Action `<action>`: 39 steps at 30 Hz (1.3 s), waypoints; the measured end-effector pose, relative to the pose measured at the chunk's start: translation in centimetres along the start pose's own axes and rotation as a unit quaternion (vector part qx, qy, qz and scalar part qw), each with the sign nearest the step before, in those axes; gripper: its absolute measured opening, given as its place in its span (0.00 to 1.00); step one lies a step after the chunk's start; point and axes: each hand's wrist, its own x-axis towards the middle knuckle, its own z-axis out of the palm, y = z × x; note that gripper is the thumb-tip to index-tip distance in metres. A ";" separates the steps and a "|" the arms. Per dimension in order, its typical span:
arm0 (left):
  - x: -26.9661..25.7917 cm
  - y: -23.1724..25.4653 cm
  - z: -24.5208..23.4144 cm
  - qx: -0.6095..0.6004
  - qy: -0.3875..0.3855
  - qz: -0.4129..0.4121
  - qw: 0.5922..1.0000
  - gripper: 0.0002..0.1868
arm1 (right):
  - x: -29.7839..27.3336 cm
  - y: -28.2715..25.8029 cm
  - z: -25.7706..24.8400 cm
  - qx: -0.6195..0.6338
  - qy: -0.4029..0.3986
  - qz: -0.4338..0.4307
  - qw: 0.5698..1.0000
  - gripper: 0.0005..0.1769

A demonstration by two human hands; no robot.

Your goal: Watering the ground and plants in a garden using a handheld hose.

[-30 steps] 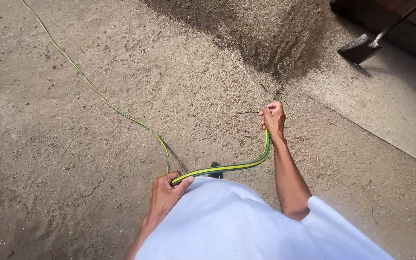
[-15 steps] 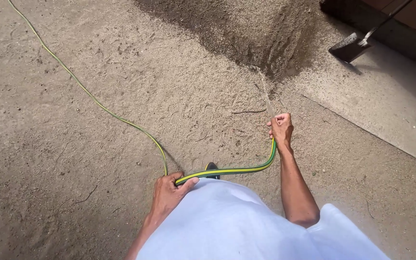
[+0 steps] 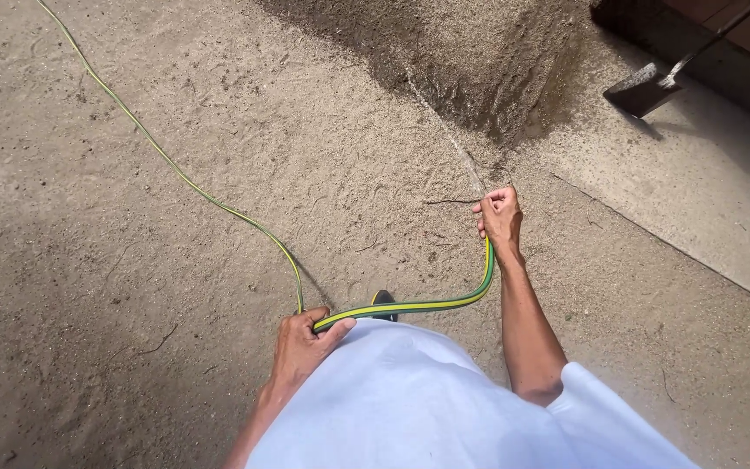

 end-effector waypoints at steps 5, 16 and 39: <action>0.0 0.9 -0.2 0.002 -0.011 -0.013 1.000 0.38 | 0.0 2.7 -0.9 -0.003 0.038 0.016 0.999 0.06; -0.1 -0.2 0.3 -0.015 0.006 0.013 1.000 0.39 | 0.7 -0.4 -0.6 0.006 0.034 -0.040 0.999 0.05; -0.4 -1.2 -0.3 -0.045 0.075 0.002 0.996 0.37 | 4.9 -4.0 4.5 -0.018 -0.016 -0.061 0.998 0.07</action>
